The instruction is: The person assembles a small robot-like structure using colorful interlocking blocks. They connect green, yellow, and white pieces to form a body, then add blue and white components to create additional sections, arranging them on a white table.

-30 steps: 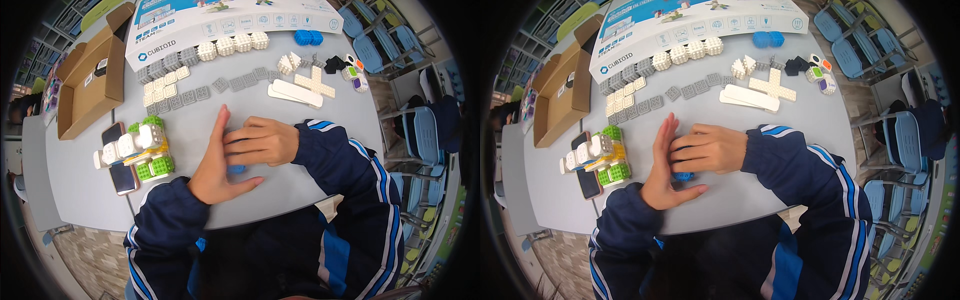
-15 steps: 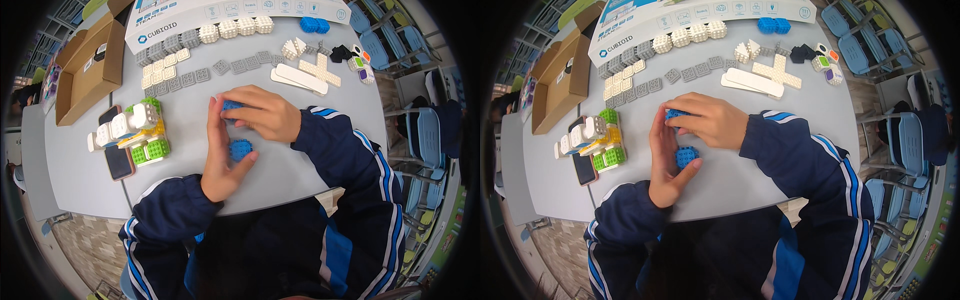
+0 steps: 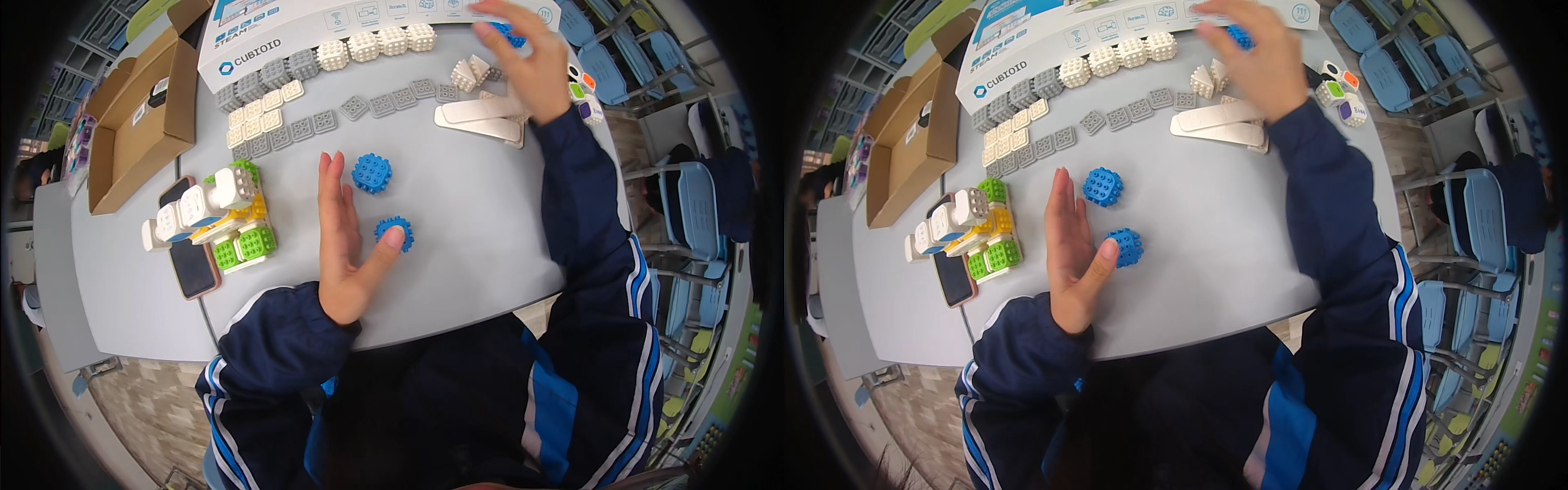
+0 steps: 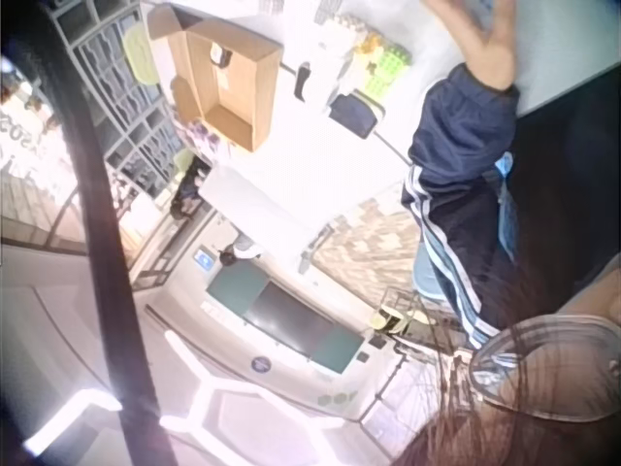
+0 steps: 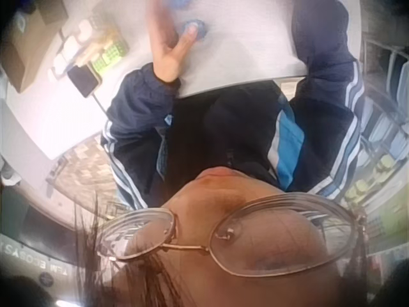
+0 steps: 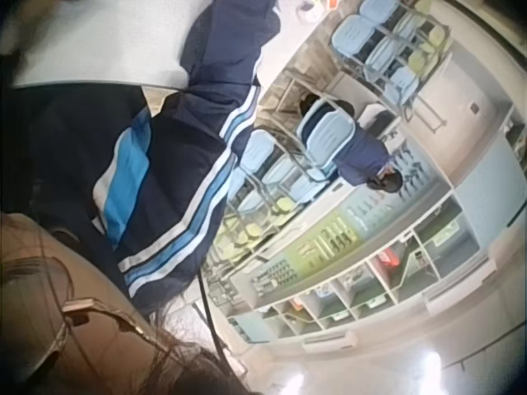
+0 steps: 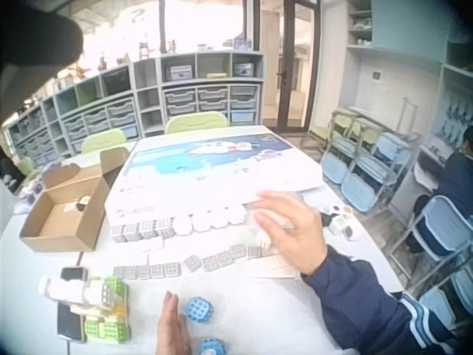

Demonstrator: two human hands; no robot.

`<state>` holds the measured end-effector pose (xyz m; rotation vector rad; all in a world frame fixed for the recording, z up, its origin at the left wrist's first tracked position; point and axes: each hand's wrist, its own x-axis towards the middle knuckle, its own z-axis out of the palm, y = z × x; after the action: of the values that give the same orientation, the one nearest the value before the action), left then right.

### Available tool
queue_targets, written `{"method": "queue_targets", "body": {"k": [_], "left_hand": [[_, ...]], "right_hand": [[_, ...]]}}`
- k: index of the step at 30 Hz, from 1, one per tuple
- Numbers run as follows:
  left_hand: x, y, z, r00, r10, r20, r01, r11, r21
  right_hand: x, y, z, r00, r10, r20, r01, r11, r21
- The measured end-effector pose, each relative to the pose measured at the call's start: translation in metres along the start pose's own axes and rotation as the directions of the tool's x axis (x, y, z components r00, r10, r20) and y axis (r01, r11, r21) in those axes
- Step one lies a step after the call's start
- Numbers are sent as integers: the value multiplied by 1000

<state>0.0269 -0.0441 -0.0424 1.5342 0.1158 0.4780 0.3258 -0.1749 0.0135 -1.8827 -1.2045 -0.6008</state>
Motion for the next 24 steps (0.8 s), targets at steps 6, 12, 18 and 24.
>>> {"method": "queue_targets", "body": {"k": [6, 12, 18, 24], "left_hand": [[2, -1, -2, 1000, -28, 12, 28, 999, -24], [10, 9, -9, 994, 57, 89, -82, 948, 308], [20, 19, -23, 917, 243, 317, -398, 633, 664], [22, 15, -20, 937, 214, 277, -350, 578, 738]], "right_hand": [[8, 70, -23, 967, 196, 165, -150, 956, -252], [-7, 86, -3, 949, 225, 222, -151, 940, -305], [-9, 80, 12, 941, 325, 88, -253, 854, -455], [-5, 98, 14, 941, 306, 147, -224, 885, -407]]}}
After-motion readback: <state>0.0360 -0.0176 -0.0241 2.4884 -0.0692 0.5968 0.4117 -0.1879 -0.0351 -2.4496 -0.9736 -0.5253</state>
